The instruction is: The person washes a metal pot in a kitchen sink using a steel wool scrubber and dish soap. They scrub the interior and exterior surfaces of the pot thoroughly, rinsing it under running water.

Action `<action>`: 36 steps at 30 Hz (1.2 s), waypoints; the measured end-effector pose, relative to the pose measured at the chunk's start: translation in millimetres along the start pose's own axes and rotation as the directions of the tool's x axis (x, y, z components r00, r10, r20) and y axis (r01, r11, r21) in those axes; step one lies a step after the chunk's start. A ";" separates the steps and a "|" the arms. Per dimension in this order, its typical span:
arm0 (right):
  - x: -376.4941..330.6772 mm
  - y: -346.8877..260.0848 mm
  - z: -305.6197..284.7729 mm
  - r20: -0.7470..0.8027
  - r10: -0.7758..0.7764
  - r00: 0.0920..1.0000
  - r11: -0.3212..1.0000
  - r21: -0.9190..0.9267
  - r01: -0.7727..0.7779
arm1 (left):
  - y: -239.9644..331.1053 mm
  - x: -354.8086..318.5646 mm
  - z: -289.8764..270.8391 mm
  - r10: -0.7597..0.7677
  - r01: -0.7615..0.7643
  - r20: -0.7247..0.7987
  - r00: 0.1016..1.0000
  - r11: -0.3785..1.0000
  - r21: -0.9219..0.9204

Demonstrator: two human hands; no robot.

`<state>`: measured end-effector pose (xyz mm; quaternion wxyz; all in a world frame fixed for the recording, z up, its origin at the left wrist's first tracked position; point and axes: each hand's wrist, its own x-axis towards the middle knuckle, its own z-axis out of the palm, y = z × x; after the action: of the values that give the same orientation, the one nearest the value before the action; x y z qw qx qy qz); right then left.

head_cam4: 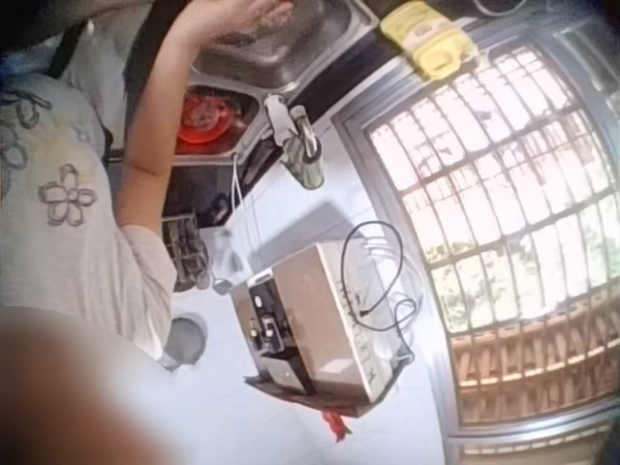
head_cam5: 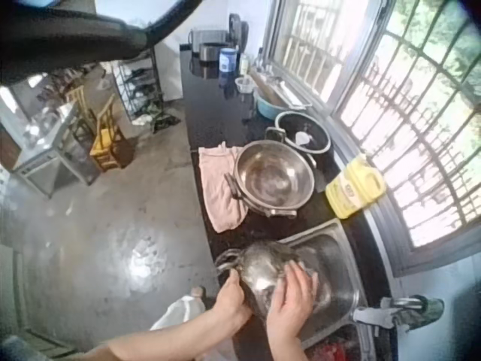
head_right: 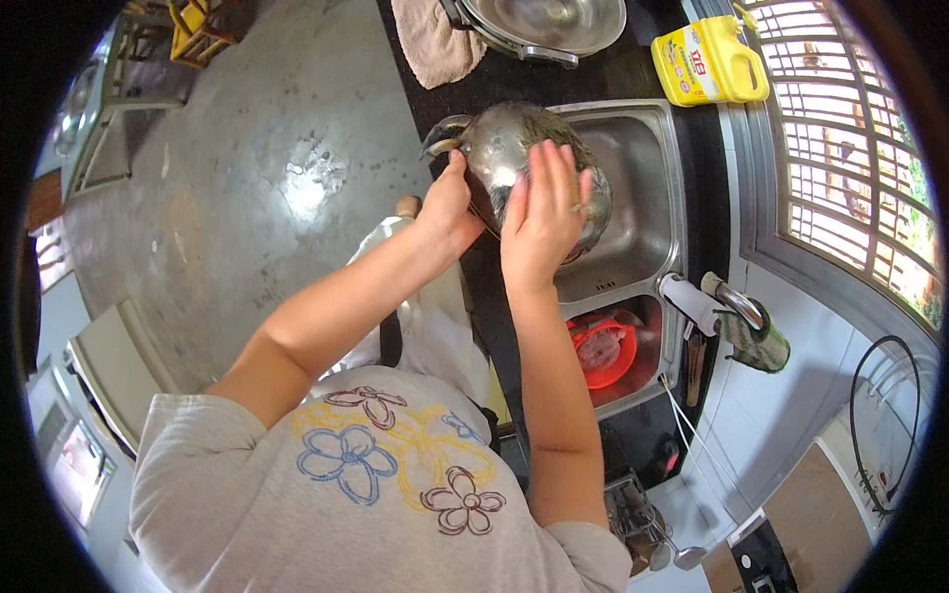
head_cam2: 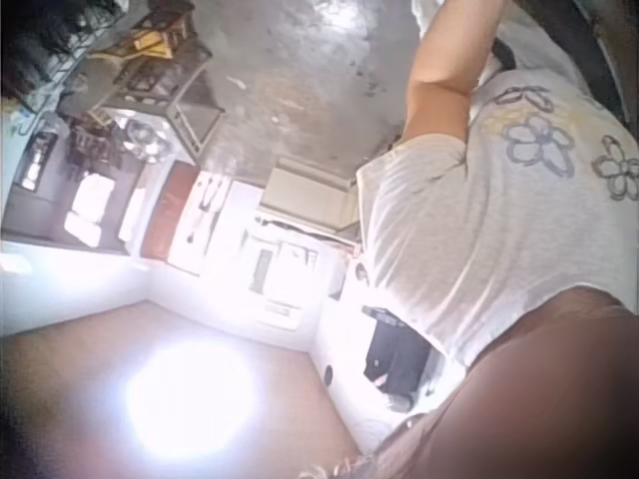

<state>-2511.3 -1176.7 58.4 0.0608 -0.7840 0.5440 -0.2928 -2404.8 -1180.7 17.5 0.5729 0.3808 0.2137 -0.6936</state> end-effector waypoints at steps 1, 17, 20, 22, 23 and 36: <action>6.4 -0.8 -2.5 -0.005 0.088 0.996 0.996 0.005 -0.087 | 4.9 -4.1 5.4 0.003 -0.003 -0.046 0.999 1.000 0.002; -1.8 -41.7 -2.8 0.054 -0.220 0.974 0.974 0.068 0.216 | 37.2 -16.9 -22.8 -0.048 0.048 -0.098 0.994 0.999 0.001; -18.5 -5.3 -18.3 -0.048 0.037 0.998 0.979 0.204 -0.026 | 51.8 -32.2 -14.3 -0.047 0.042 -0.152 0.987 0.999 -0.035; -13.7 0.4 -17.3 -0.085 0.250 0.965 0.927 0.308 -0.213 | 53.2 -35.1 -12.8 -0.035 0.026 -0.200 0.979 0.998 -0.050; -8.1 -1.5 -15.3 -0.125 0.182 0.975 0.967 0.203 -0.154 | 51.8 -33.4 -15.8 -0.033 0.022 -0.187 0.982 0.998 -0.061; 7.9 5.3 -22.6 -0.173 0.221 0.960 0.953 0.248 -0.174 | 52.5 -45.4 -4.2 -0.044 0.040 -0.184 0.982 0.999 -0.024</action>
<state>-2525.6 -1180.8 77.8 0.1258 -0.6798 0.5856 -0.4232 -2350.9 -1162.2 57.4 0.5397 0.4331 0.2809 -0.6650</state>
